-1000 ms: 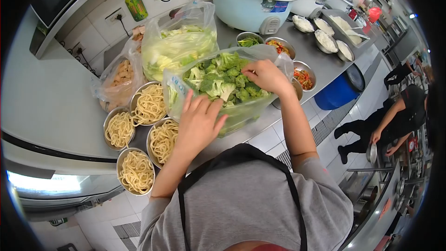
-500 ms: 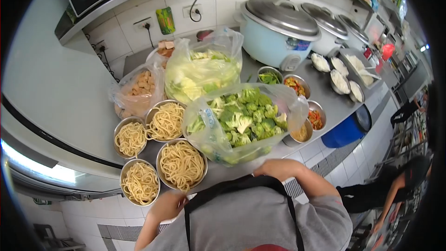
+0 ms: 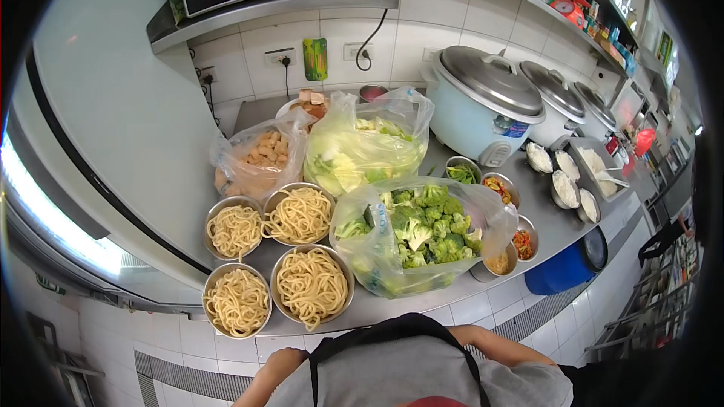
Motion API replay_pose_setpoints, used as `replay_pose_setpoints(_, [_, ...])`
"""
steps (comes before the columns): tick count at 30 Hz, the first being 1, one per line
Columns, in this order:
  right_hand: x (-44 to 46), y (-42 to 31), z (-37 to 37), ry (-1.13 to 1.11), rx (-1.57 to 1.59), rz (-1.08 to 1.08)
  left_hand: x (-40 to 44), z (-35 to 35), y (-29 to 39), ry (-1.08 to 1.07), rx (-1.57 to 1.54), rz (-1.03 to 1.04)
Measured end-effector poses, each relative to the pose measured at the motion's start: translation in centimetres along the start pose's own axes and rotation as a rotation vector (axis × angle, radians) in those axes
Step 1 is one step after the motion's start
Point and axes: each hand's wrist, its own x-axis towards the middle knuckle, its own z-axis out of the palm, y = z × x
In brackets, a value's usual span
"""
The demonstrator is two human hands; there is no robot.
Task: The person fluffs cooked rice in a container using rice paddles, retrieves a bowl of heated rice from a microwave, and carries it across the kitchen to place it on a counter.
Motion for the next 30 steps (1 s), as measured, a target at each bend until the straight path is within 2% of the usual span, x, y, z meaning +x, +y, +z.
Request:
replay_pose_setpoints(3, [-1.1,-2.0,-1.1,-0.042,0.016,0.113,0.1,0.4,-1.0,-0.014,-0.070,0.061])
replay_pose_setpoints(4, [-1.0,-4.7,-2.4,-0.048,-0.074,0.204,0.1,0.6,-1.3,-0.005,-0.088,0.078])
replay_pose_setpoints(7, [-0.8,-4.0,-1.3,0.031,0.004,0.315,0.2,0.9,-1.5,0.008,-0.138,0.119])
replay_pose_setpoints(10, [-1.1,-4.2,-0.6,0.166,-0.019,0.265,0.6,1.2,-1.4,0.034,-0.188,0.126])
replay_pose_setpoints(13, [0.5,-4.0,0.2,0.110,-0.033,0.380,2.5,4.0,-3.1,0.077,-0.239,0.154])
replay_pose_setpoints(16, [1.0,-3.9,1.0,0.211,0.286,0.326,3.1,5.1,-4.1,0.065,-0.288,0.227])
replay_pose_setpoints(18, [1.4,-3.7,1.0,0.246,0.158,0.119,2.8,5.9,-5.0,0.071,-0.368,0.333])
replay_pose_setpoints(19, [1.8,-3.2,1.0,0.263,0.095,0.015,2.2,4.7,-4.0,0.009,-0.309,0.300])
replay_pose_setpoints(21, [2.9,0.3,3.0,0.366,0.153,0.108,1.3,1.6,-1.8,-0.116,-0.188,0.234])
replay_pose_setpoints(22, [3.3,2.0,4.0,0.417,0.179,0.153,1.5,1.4,-1.3,-0.110,-0.176,0.224])
replay_pose_setpoints(25, [4.2,4.4,4.9,0.410,-0.034,0.217,2.8,1.1,0.0,-0.119,-0.089,0.166])
replay_pose_setpoints(28, [4.5,3.5,4.3,0.292,0.443,0.197,4.1,1.3,0.9,-0.194,0.009,0.098])
replay_pose_setpoints(30, [4.3,1.9,3.0,0.291,0.032,0.148,4.1,1.3,1.0,-0.202,-0.004,0.103])
